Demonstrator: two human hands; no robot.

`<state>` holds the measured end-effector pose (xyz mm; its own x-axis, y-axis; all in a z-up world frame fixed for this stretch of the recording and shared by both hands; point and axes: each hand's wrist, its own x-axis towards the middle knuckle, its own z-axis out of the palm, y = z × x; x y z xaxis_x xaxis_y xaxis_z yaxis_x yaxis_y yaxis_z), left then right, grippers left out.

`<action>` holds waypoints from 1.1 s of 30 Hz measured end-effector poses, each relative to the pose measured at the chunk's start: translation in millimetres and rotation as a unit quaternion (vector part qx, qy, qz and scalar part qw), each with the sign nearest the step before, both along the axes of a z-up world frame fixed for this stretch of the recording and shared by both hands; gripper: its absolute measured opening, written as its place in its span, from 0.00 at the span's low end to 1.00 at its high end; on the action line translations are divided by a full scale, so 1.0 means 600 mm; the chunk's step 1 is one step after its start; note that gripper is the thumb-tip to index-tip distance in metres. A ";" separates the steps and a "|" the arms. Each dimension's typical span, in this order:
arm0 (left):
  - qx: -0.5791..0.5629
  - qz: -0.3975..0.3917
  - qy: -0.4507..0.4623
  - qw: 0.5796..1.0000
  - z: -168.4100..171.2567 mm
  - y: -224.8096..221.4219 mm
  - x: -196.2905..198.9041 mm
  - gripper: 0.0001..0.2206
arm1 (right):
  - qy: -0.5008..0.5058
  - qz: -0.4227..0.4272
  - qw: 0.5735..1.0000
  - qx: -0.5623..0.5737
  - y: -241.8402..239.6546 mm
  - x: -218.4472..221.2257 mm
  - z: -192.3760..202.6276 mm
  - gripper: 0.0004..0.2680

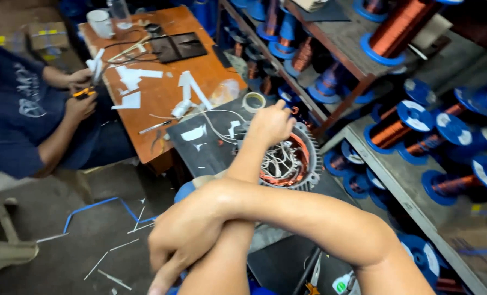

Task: Repairing an electric motor by organizing and securing internal windings with tape

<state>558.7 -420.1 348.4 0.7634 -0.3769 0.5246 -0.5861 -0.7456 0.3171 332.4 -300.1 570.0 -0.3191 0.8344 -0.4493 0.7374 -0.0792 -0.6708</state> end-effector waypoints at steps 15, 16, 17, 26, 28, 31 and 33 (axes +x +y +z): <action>0.019 -0.007 0.024 1.000 0.007 -0.001 -0.008 0.17 | 0.114 0.006 0.984 0.137 -0.039 0.038 -0.052 0.09; 0.019 -0.017 0.049 0.998 0.012 -0.001 -0.009 0.18 | 0.113 -0.005 0.986 0.125 -0.043 0.037 -0.047 0.08; 0.018 -0.016 0.050 0.998 0.001 -0.007 -0.009 0.18 | 0.114 -0.004 0.986 0.124 -0.049 0.033 -0.052 0.08; 0.032 -0.012 0.051 0.998 0.008 -0.010 0.003 0.19 | 0.124 -0.010 0.978 0.170 -0.068 0.035 -0.059 0.11; 0.006 -0.004 0.012 1.000 0.000 -0.013 0.001 0.18 | 0.102 -0.002 0.977 0.189 -0.069 0.031 -0.061 0.12; 0.017 -0.013 0.038 0.999 0.010 -0.003 0.000 0.17 | 0.060 -0.015 0.979 0.196 -0.061 0.025 -0.057 0.10; 0.018 -0.022 0.044 0.999 0.005 0.000 -0.001 0.17 | 0.024 -0.027 0.976 0.213 -0.049 0.013 -0.056 0.06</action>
<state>557.9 -420.2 351.4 0.7876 -0.4292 0.4422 -0.5904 -0.7310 0.3421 340.5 -329.7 536.6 -0.2811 0.9587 -0.0430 0.7069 0.1765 -0.6849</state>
